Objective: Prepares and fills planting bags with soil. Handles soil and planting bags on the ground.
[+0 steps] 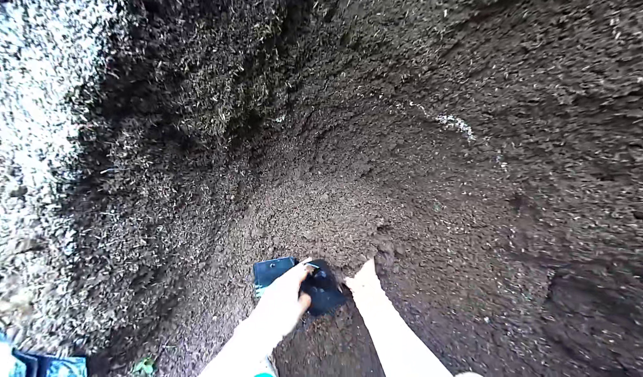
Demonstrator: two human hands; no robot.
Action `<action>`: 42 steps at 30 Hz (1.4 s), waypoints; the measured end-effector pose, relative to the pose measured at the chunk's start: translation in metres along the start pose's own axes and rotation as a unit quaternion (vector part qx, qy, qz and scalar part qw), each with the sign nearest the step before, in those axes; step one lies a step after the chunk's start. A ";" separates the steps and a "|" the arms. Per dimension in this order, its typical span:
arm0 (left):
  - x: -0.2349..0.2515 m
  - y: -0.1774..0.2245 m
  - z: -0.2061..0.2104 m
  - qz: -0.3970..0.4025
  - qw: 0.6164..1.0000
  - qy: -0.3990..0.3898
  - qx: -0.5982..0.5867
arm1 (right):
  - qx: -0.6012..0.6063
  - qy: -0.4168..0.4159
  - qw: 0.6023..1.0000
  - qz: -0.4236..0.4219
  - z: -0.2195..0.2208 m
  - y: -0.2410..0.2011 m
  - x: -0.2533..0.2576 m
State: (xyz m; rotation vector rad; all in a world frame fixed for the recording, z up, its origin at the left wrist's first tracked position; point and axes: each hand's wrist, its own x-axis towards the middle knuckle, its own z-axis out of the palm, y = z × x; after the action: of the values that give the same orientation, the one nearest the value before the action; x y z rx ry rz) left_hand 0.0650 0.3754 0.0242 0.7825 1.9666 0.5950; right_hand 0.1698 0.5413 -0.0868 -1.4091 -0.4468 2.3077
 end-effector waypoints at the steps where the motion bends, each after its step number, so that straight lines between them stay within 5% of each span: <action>1: 0.005 0.005 -0.001 -0.015 1.000 -0.007 -0.003 | -0.012 0.001 1.000 0.000 -0.001 -0.007 -0.011; 8: 0.008 0.037 -0.014 -0.027 0.999 -0.015 -0.029 | 0.014 -0.286 0.958 0.023 0.015 -0.068 -0.099; 11: -0.008 0.054 -0.025 0.021 0.999 -0.010 -0.034 | -0.043 -0.232 0.972 0.022 0.040 -0.070 -0.128; 13: -0.016 0.056 -0.029 0.025 0.999 -0.013 -0.017 | -0.143 -0.186 0.971 -0.055 0.053 -0.065 -0.143; 15: -0.022 0.054 -0.030 0.012 1.000 0.000 0.002 | -0.274 -0.197 0.930 -0.146 0.062 -0.060 -0.150; 19: -0.034 0.049 -0.039 -0.006 0.999 0.035 0.009 | -0.511 -0.269 0.785 -0.227 0.079 -0.066 -0.154; 21: -0.035 0.041 -0.042 0.001 0.998 0.067 -0.017 | -0.555 -0.240 0.757 -0.249 0.088 -0.069 -0.159; 23: -0.034 0.033 -0.045 0.014 0.997 0.069 -0.039 | -0.528 -0.184 0.781 -0.279 0.082 -0.068 -0.149; 25: -0.036 0.026 -0.046 0.024 0.996 0.068 -0.060 | -0.459 -0.114 0.845 -0.249 0.060 -0.056 -0.128; 28: -0.045 0.023 -0.048 0.019 0.995 0.072 -0.063 | -0.347 -0.011 0.937 0.030 0.009 -0.011 -0.100; 30: -0.053 0.017 -0.048 0.022 0.993 0.085 -0.072 | -0.253 -0.021 0.939 0.231 -0.029 0.031 -0.075; 31: -0.058 0.013 -0.046 0.027 0.991 0.101 -0.080 | -0.196 -0.013 0.944 0.264 -0.039 0.048 -0.062; 36: -0.084 -0.005 -0.044 0.010 0.982 0.162 -0.098 | 0.032 0.048 0.988 0.140 0.003 0.068 -0.030; 42: -0.081 -0.028 -0.035 -0.003 0.974 0.170 -0.149 | 0.048 -0.032 0.997 0.060 0.040 0.052 0.013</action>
State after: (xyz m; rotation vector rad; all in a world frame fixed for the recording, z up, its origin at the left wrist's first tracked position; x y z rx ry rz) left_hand 0.0577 0.2942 0.0676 0.5114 2.1153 1.0487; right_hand 0.1195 0.5001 -0.1032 -1.3538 -0.2725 2.4409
